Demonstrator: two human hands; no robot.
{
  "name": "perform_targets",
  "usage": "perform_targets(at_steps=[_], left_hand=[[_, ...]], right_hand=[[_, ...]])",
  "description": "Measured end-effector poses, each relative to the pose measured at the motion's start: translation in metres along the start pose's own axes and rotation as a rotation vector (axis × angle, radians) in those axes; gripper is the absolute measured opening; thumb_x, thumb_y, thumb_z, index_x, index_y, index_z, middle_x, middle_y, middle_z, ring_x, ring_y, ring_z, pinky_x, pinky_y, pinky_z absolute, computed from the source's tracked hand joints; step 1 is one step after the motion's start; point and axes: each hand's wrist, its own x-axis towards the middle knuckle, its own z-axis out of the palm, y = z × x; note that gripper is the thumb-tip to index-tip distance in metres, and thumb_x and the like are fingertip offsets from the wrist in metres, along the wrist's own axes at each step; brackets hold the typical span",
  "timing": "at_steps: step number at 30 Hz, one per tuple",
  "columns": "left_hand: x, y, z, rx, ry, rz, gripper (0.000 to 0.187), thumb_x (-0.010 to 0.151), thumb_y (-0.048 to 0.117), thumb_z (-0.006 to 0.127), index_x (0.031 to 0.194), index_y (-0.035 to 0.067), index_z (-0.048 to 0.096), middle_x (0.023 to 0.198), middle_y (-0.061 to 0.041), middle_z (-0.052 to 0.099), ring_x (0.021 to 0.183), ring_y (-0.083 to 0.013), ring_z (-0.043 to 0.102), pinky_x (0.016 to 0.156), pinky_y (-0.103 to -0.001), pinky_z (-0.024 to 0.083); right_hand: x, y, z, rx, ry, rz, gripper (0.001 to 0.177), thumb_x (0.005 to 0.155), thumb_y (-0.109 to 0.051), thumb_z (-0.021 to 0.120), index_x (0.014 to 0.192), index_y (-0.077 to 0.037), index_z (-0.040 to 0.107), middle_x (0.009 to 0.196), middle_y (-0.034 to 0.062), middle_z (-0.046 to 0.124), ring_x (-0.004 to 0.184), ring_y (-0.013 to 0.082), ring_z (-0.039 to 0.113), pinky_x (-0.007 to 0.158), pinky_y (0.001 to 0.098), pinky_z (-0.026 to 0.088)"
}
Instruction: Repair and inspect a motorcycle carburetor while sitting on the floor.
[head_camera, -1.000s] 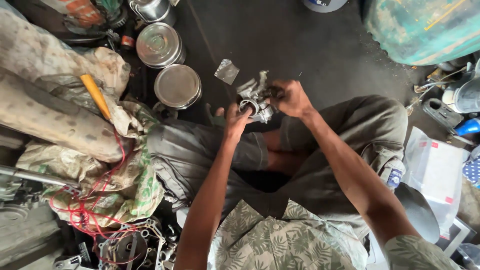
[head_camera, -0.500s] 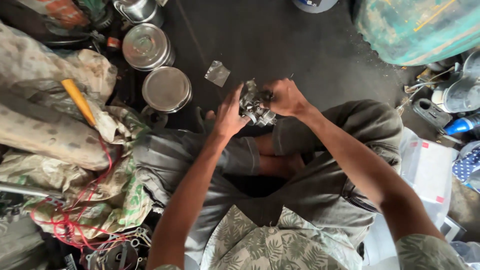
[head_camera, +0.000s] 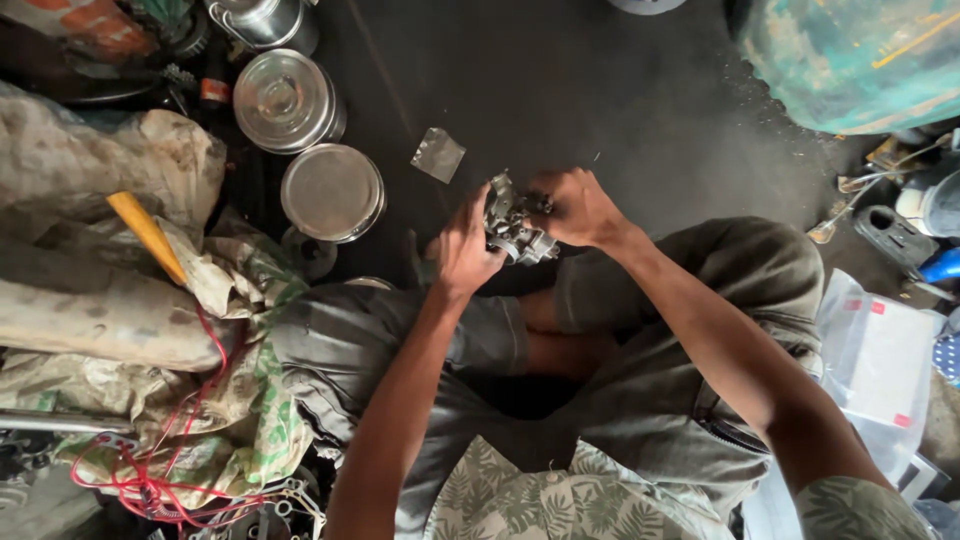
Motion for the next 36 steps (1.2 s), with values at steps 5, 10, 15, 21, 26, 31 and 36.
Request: perform_targets(at_steps=[5,10,15,21,26,31,36], left_hand=[[-0.002,0.003,0.000,-0.001,-0.010,-0.014,0.088,0.068,0.003,0.079,0.148,0.003,0.041,0.133,-0.025,0.061,0.118,-0.0463,0.062,0.100,-0.049,0.054],[0.004,0.018,-0.018,-0.006,-0.088,-0.040,0.089,0.067,0.000,0.077,0.147,0.002,0.041,0.133,-0.026,0.059,0.116,-0.0477,0.063,0.096,-0.050,0.055],[0.010,0.009,-0.051,0.136,-0.161,-0.015,0.089,0.070,0.007,0.083,0.148,0.000,0.040,0.132,-0.028,0.058,0.109,-0.0482,0.064,0.093,-0.050,0.055],[0.009,-0.019,-0.045,-0.270,0.048,-0.209,0.075,0.077,0.005,0.079,0.146,0.006,0.049,0.128,-0.020,0.072,0.119,-0.0349,0.073,0.099,-0.042,0.058],[0.040,-0.014,-0.043,-0.294,0.037,-0.137,0.076,0.074,0.003,0.075,0.144,0.004,0.047,0.127,-0.020,0.068,0.119,-0.0362,0.071,0.100,-0.041,0.058],[0.049,0.001,-0.065,-0.122,0.164,0.140,0.073,0.068,-0.002,0.075,0.137,0.000,0.051,0.139,-0.027,0.060,0.128,-0.0451,0.061,0.107,-0.044,0.054],[0.058,0.010,-0.075,-0.212,0.119,-0.062,0.058,0.069,-0.002,0.072,0.126,0.001,0.061,0.117,-0.018,0.070,0.109,-0.0384,0.073,0.095,-0.042,0.059]], right_hand=[[0.000,-0.003,-0.001,0.045,-0.003,0.004,0.030,0.071,-0.018,0.083,0.096,-0.004,0.072,0.090,0.0148,0.070,0.083,0.0366,0.070,0.071,0.0462,0.054],[0.001,-0.007,-0.006,0.025,-0.054,0.004,0.028,0.073,-0.019,0.083,0.095,-0.005,0.073,0.089,0.0132,0.072,0.081,0.0340,0.071,0.071,0.0446,0.055],[0.007,-0.025,0.000,0.087,0.080,-0.026,0.030,0.073,-0.019,0.085,0.099,-0.006,0.074,0.088,0.0139,0.073,0.079,0.0350,0.071,0.067,0.0435,0.055],[0.009,-0.015,0.027,0.129,0.236,-0.010,0.032,0.075,-0.013,0.090,0.086,0.002,0.065,0.078,0.0171,0.063,0.067,0.0321,0.063,0.061,0.0422,0.049],[0.017,-0.010,0.018,0.282,0.283,0.010,0.031,0.079,-0.010,0.086,0.102,0.002,0.069,0.086,0.0123,0.067,0.069,0.0219,0.066,0.061,0.0357,0.051],[0.020,0.012,0.021,0.240,0.167,0.033,0.031,0.082,-0.009,0.092,0.095,0.002,0.067,0.082,0.0126,0.064,0.068,0.0218,0.060,0.064,0.0345,0.049],[0.030,-0.011,-0.004,0.349,0.082,-0.017,0.041,0.088,-0.008,0.086,0.122,0.005,0.068,0.105,0.0139,0.072,0.089,0.0206,0.076,0.077,0.0328,0.066]])
